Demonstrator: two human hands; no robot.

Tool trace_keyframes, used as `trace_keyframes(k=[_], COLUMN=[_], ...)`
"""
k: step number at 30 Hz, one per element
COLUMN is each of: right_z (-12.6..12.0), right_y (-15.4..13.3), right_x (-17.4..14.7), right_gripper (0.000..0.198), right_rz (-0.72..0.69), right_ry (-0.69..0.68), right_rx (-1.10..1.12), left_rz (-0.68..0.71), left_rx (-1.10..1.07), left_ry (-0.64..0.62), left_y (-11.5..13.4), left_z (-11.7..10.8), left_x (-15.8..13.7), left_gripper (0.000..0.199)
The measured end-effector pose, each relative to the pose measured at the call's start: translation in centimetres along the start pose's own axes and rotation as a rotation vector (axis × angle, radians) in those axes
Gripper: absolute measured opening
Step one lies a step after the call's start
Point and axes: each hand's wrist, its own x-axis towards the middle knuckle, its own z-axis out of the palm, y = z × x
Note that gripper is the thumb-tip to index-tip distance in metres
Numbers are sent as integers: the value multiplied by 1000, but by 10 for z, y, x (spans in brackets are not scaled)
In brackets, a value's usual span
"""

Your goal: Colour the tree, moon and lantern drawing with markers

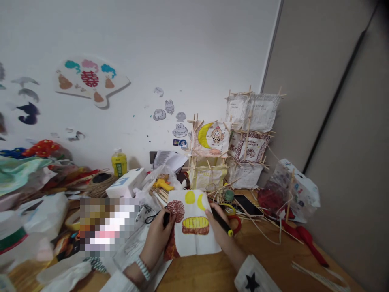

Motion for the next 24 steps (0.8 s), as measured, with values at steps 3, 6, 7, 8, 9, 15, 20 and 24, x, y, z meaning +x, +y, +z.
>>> trace_keyframes(k=[3, 6, 7, 8, 9, 15, 20, 24], right_z=[1, 4, 5, 7, 9, 1, 5, 5], right_y=[-4, -4, -3, -1, 1, -1, -4, -3], right_x=[-1, -1, -2, -3, -4, -1, -1, -1], right_gripper=[26, 29, 30, 30, 30, 25, 20, 24], right_rz=[15, 43, 45, 36, 21, 11, 25, 16], right_ry=[-36, 47, 64, 56, 11, 12, -4, -96], right_rx=[-7, 27, 39, 42, 34, -7, -61, 1], left_rz=[24, 19, 20, 23, 32, 22, 29, 32], left_rx=[-3, 10, 13, 14, 10, -12, -70, -65], left_ry=[-17, -9, -12, -20, -39, -11, -34, -32], left_y=[3, 7, 8, 9, 9, 9, 16, 16], left_z=[-1, 2, 4, 7, 11, 14, 18, 16], left_x=[-1, -5, -7, -9, -11, -12, -17, -16], left_gripper=[20, 20, 20, 20, 21, 20, 19, 18])
